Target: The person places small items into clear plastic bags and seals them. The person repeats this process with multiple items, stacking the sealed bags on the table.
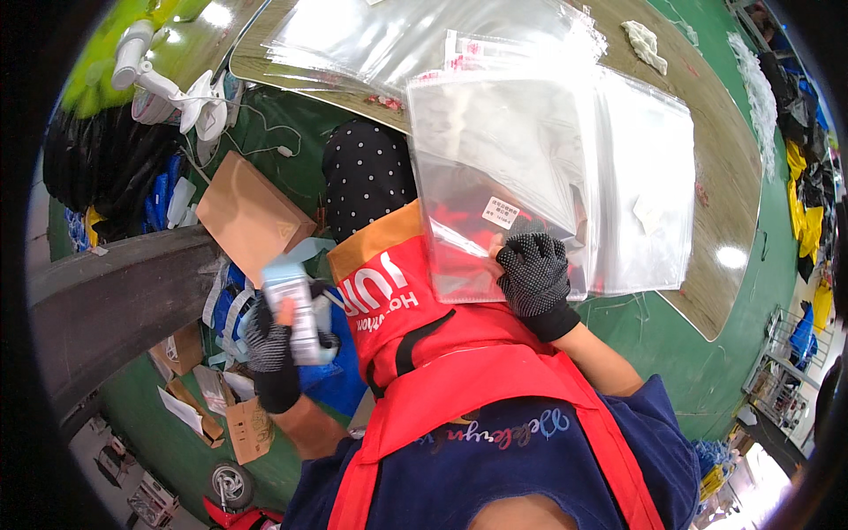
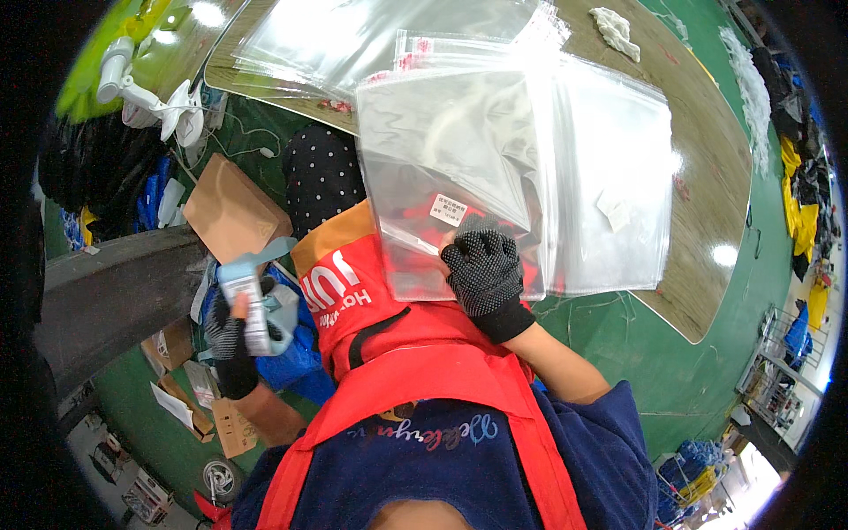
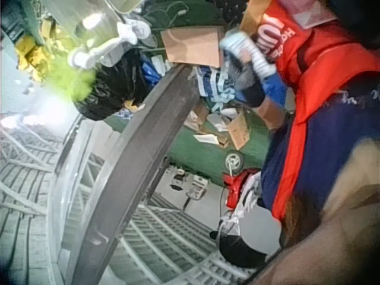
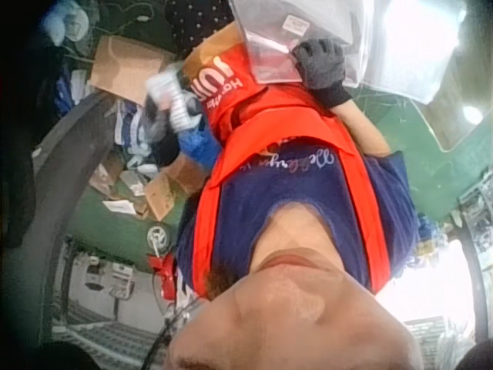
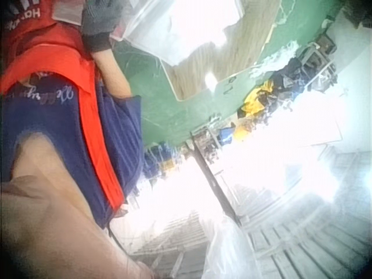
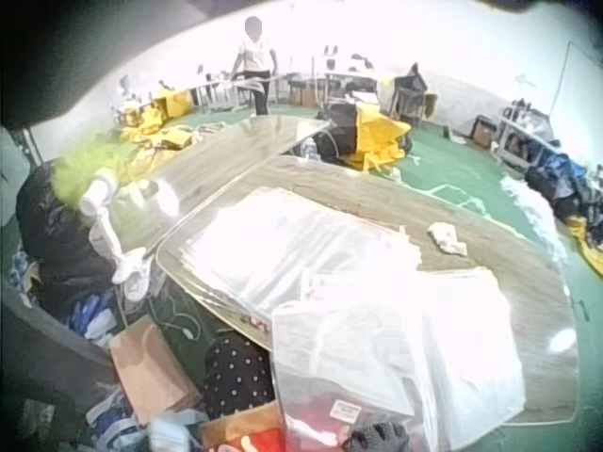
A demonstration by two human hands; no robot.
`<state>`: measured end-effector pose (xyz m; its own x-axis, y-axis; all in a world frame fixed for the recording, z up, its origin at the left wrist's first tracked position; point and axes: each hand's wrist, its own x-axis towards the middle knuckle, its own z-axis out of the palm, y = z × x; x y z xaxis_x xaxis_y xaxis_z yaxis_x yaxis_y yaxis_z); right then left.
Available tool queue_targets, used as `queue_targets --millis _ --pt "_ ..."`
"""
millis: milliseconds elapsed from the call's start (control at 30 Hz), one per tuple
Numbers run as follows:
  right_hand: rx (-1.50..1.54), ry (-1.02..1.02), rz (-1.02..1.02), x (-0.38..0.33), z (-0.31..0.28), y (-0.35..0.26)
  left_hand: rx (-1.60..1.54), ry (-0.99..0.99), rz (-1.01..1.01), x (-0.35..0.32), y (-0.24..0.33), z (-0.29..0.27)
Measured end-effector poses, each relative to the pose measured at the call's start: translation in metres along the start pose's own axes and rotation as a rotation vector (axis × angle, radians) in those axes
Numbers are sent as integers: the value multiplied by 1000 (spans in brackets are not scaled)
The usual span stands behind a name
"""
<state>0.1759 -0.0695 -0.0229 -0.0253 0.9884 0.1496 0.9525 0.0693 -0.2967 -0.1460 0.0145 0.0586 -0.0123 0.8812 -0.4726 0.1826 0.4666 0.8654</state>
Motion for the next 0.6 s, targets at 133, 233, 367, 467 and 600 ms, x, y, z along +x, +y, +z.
queue_targets --millis 133,233,367,467,600 --pt "98 129 -18 4 1 2 -295 -462 -171 6 2 65" --pt "433 65 229 2 -30 4 -205 -522 -70 7 -7 111" --pt "535 46 255 0 -37 5 42 -536 97 7 -22 135" --pt "540 45 238 1 -32 3 -144 -492 19 3 -7 128" --pt "390 76 163 3 -23 3 -160 -195 141 5 -13 109"
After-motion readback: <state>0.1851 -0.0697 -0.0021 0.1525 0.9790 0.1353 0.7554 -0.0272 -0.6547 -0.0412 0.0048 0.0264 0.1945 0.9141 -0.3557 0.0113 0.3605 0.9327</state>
